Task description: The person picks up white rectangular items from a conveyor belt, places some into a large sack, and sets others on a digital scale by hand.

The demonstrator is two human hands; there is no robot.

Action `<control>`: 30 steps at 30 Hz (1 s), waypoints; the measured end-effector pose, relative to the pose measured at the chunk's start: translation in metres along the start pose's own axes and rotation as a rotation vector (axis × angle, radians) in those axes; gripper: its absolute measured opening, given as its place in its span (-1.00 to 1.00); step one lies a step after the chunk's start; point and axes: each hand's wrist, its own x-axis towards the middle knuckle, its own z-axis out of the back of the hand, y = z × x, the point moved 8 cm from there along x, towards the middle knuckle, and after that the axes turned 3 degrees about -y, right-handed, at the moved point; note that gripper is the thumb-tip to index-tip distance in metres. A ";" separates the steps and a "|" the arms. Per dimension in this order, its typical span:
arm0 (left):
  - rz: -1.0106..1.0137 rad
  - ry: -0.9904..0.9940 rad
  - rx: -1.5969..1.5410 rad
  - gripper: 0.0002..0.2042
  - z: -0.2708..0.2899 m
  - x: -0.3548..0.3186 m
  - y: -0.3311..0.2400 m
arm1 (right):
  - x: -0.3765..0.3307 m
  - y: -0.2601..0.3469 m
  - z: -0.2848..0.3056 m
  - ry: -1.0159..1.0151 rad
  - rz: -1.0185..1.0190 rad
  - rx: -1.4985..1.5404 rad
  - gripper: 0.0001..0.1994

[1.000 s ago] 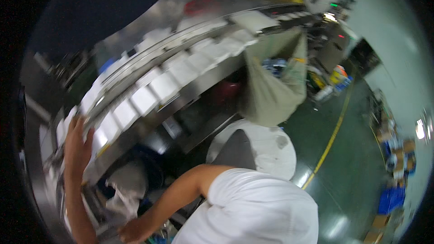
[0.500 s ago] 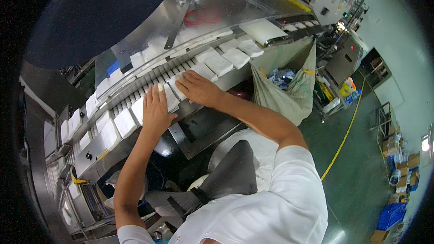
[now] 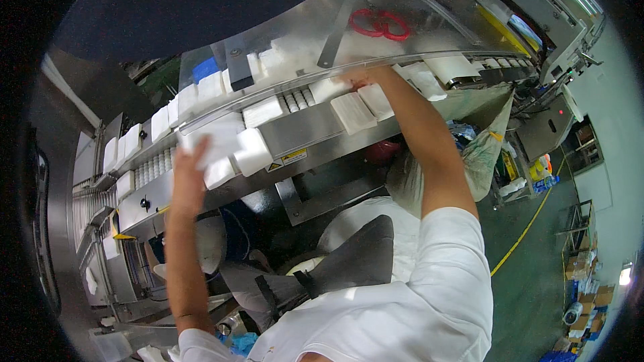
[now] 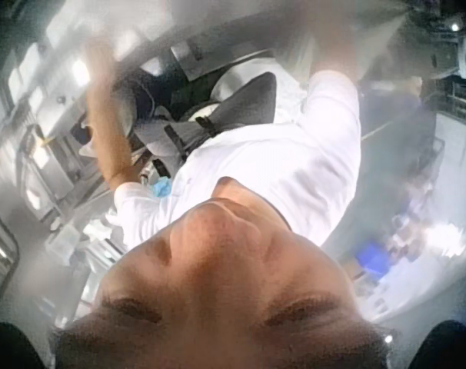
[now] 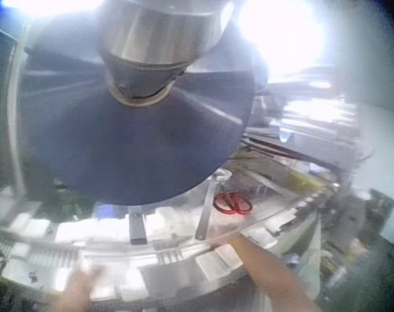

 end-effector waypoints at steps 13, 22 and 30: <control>0.447 0.250 0.548 -0.48 0.165 0.157 0.167 | -0.193 0.052 -0.066 -0.392 0.831 -0.890 0.06; 0.249 -0.041 -0.126 -0.30 0.053 0.101 0.009 | -0.239 0.042 0.010 -0.321 0.827 -0.170 -0.58; 0.410 -0.032 -0.210 -0.49 -0.133 -0.049 -0.029 | -0.365 -0.284 0.194 -0.677 0.253 0.476 -0.61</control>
